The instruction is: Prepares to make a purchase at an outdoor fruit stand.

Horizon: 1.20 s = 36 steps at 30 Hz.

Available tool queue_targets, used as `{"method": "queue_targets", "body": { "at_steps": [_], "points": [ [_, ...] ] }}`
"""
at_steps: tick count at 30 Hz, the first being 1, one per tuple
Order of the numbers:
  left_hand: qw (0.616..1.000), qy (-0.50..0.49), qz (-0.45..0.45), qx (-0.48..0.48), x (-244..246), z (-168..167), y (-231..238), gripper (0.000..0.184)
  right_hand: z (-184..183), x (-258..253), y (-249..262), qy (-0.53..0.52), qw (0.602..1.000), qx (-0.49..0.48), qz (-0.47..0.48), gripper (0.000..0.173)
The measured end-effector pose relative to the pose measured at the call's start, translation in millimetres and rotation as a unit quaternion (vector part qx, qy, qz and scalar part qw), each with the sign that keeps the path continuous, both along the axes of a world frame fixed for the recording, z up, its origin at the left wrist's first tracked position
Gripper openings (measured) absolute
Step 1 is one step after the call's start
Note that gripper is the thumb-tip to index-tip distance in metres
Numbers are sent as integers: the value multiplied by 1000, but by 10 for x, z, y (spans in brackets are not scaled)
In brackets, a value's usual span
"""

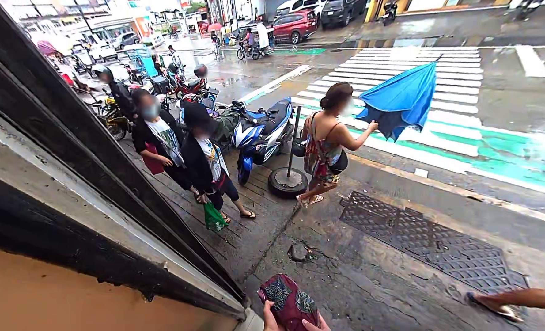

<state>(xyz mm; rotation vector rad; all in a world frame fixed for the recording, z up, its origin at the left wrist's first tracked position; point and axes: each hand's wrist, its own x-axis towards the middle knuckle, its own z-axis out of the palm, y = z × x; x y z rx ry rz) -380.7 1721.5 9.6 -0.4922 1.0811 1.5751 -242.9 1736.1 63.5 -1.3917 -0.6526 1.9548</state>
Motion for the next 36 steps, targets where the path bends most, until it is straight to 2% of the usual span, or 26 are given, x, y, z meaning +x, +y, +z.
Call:
{"method": "queue_targets", "body": {
  "at_steps": [5, 11, 15, 19, 24, 28, 31, 34, 35, 36],
  "points": [
    [1000, 28, -4, -13, 0, -45, -32, 35, 112, 51, 193, -91, 989, 60, 95, 57],
    [998, 48, 5, -32, -76, -79, -72, 43, 15, 53, 211, -107, 958, 173, 203, 50],
    [999, 42, 33, -9, -137, -111, -100, 30, 59, -23, 220, -143, 926, 260, 231, 43],
    [999, 43, 15, 11, -182, -193, -174, 17, 207, -103, 252, -160, 897, 313, 267, 36],
    [1000, -1, -4, 20, -191, -115, -202, 13, 378, -167, 271, -199, 864, 348, 303, 33],
    [998, -14, -56, 7, -195, -32, -213, 12, 526, -158, 325, -240, 855, 336, 313, 34],
    [992, -24, -120, 14, -203, -135, -243, 14, 567, -115, 376, -272, 845, 316, 336, 33],
    [987, -10, -159, -20, -187, -260, -228, 14, 573, -69, 416, -294, 828, 303, 369, 34],
    [987, 14, -159, -37, -177, -286, -225, 19, 566, -61, 428, -299, 821, 300, 382, 34],
    [984, 33, -168, -39, -181, -310, -241, 35, 554, -51, 436, -306, 814, 298, 395, 34]
  ]
}}
